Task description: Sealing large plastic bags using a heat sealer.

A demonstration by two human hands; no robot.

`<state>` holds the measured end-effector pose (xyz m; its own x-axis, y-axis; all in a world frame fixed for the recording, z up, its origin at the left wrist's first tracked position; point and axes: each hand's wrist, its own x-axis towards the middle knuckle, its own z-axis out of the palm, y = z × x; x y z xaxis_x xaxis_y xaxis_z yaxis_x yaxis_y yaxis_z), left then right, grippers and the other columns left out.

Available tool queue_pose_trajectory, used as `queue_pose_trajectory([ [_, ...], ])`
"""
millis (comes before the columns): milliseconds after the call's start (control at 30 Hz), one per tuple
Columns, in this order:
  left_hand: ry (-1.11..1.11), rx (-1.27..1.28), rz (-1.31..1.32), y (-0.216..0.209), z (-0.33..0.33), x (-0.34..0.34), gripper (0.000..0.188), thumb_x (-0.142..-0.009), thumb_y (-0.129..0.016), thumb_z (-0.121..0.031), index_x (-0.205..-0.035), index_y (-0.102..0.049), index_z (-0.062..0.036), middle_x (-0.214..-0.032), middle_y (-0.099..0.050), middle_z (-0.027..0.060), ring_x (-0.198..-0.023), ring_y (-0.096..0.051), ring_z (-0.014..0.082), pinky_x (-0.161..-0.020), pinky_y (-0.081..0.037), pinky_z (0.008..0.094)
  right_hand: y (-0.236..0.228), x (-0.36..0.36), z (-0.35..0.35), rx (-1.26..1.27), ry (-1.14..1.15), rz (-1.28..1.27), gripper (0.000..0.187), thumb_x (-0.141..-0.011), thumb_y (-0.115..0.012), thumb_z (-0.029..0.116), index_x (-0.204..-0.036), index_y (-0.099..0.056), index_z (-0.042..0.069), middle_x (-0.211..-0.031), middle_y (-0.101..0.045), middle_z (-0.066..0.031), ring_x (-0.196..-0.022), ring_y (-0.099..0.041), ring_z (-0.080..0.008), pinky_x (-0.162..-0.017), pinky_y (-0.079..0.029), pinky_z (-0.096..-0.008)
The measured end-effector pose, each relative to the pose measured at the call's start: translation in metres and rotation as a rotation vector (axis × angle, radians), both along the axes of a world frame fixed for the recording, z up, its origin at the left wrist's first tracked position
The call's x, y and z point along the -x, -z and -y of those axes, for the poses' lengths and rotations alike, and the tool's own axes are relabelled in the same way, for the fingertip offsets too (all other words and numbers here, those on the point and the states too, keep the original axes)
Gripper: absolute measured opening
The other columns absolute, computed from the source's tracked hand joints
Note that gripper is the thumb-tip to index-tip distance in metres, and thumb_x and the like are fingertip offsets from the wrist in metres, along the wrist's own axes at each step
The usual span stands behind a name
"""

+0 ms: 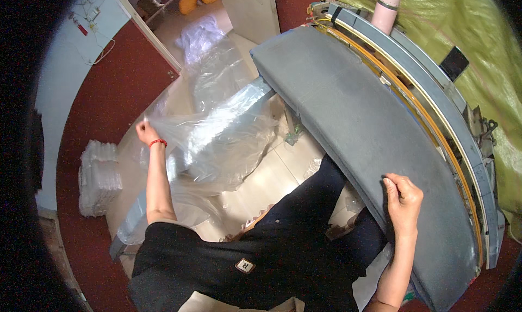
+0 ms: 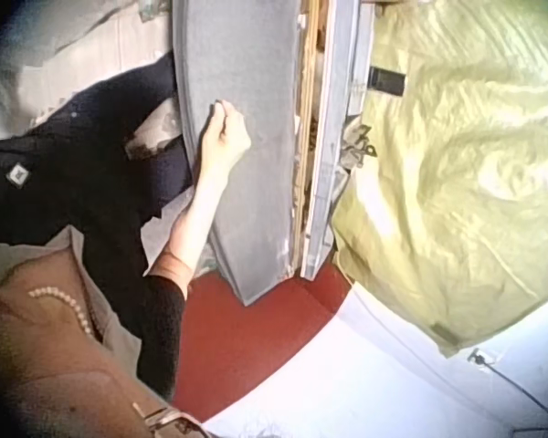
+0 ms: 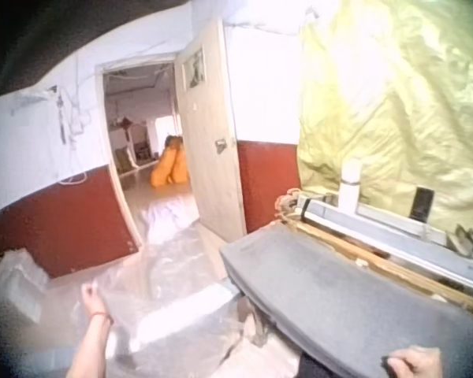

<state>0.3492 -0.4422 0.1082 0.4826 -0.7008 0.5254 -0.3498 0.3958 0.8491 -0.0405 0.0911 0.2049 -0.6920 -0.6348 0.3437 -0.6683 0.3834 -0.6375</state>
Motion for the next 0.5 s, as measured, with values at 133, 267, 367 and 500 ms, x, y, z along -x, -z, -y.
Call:
queue_pose_trajectory([
  [133,0.873,0.368,0.239,-0.132,-0.122,0.11,0.007,-0.079,-0.048,0.0,-0.08,-0.055,-0.0024,-0.083,-0.054,0.0038,-0.075,-0.053,0.0138,-0.069,-0.043,0.0261,-0.001,-0.011,0.024,0.061,-0.104,0.057,0.007,-0.072,-0.059,0.002,-0.077,-0.06,-0.002,-0.067,-0.058,-0.0108,-0.061,-0.057,-0.0161,-0.056,-0.043,-0.0245],
  [267,1.632,0.78,0.518,-0.17,-0.232,0.198,0.011,-0.066,-0.059,-0.004,-0.076,-0.056,-0.0053,-0.076,-0.056,0.0073,-0.065,-0.056,0.0225,-0.056,-0.048,0.0305,-0.016,-0.033,0.056,0.295,-0.317,0.323,0.048,-0.061,-0.069,0.002,-0.106,-0.053,0.003,-0.1,-0.056,-0.007,-0.09,-0.054,-0.0143,-0.067,-0.044,-0.0221],
  [367,1.662,1.063,0.85,-0.187,-0.303,0.24,0.012,-0.066,-0.055,-0.012,-0.077,-0.051,-0.0118,-0.072,-0.051,0.0029,-0.058,-0.054,0.0171,-0.042,-0.044,0.0261,-0.042,-0.067,0.074,0.697,-0.648,0.859,0.073,-0.057,-0.074,0.008,-0.12,-0.04,0.002,-0.128,-0.036,-0.0111,-0.114,-0.04,-0.0196,-0.087,-0.038,-0.029],
  [500,1.782,1.141,0.821,-0.203,-0.352,0.276,0.013,-0.064,-0.053,-0.016,-0.074,-0.047,-0.0118,-0.072,-0.045,0.0039,-0.058,-0.055,0.018,-0.041,-0.043,0.0302,-0.017,-0.056,0.031,0.526,-0.507,0.656,0.065,-0.055,-0.07,0.01,-0.113,-0.043,0.0,-0.112,-0.047,-0.0162,-0.096,-0.05,-0.0214,-0.076,-0.043,-0.0293],
])
